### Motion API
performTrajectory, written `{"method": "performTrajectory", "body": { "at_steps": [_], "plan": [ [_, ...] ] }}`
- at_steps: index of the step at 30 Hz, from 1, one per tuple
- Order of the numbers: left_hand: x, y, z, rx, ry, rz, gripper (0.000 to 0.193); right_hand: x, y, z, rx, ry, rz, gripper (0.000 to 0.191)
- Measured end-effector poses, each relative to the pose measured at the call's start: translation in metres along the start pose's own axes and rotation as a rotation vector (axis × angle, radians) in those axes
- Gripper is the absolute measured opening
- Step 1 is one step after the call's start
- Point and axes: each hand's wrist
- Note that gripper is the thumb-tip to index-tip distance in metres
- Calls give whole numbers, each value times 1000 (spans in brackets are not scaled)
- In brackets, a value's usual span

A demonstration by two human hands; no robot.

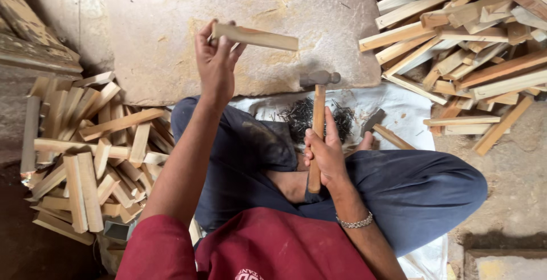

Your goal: The person sits on the floor and repeatedly hammers nails into small wooden blocks using a hammer. They pick up each block, place it on a work surface, drive a nail in, and then toss the block aside.

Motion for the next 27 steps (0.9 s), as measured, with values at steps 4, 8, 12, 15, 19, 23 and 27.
{"method": "performTrajectory", "body": {
  "at_steps": [4, 8, 12, 15, 19, 23, 27],
  "plan": [
    [2, -17, 5, -355, -210, 73, 38, -2, -3, 5, -23, -13, 15, 87],
    [-10, -32, 15, -793, -630, 196, 37, 0, -2, 3, -44, -14, 19, 87],
    [-16, -49, 52, -1285, -764, 325, 32, 0, -7, 5, -37, -24, 17, 87],
    [-27, -45, 70, -1411, -681, 399, 44, -1, -9, 5, -23, -11, 20, 87],
    [-24, -20, 65, -1356, -667, 336, 49, -1, -6, 1, -16, -13, 21, 87],
    [-22, 10, 21, -1522, -459, 396, 48, -6, -1, -5, -26, -2, 11, 86],
    [-13, 26, -10, -1597, -333, 369, 40, -22, 8, -8, -33, -17, 21, 87]
  ]
}}
Point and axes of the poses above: each hand's wrist, its own x-axis away from the middle knuckle, its own y-axis out of the back of the hand, z = x × y, and after that the axes turned 12 degrees about -z, right-handed
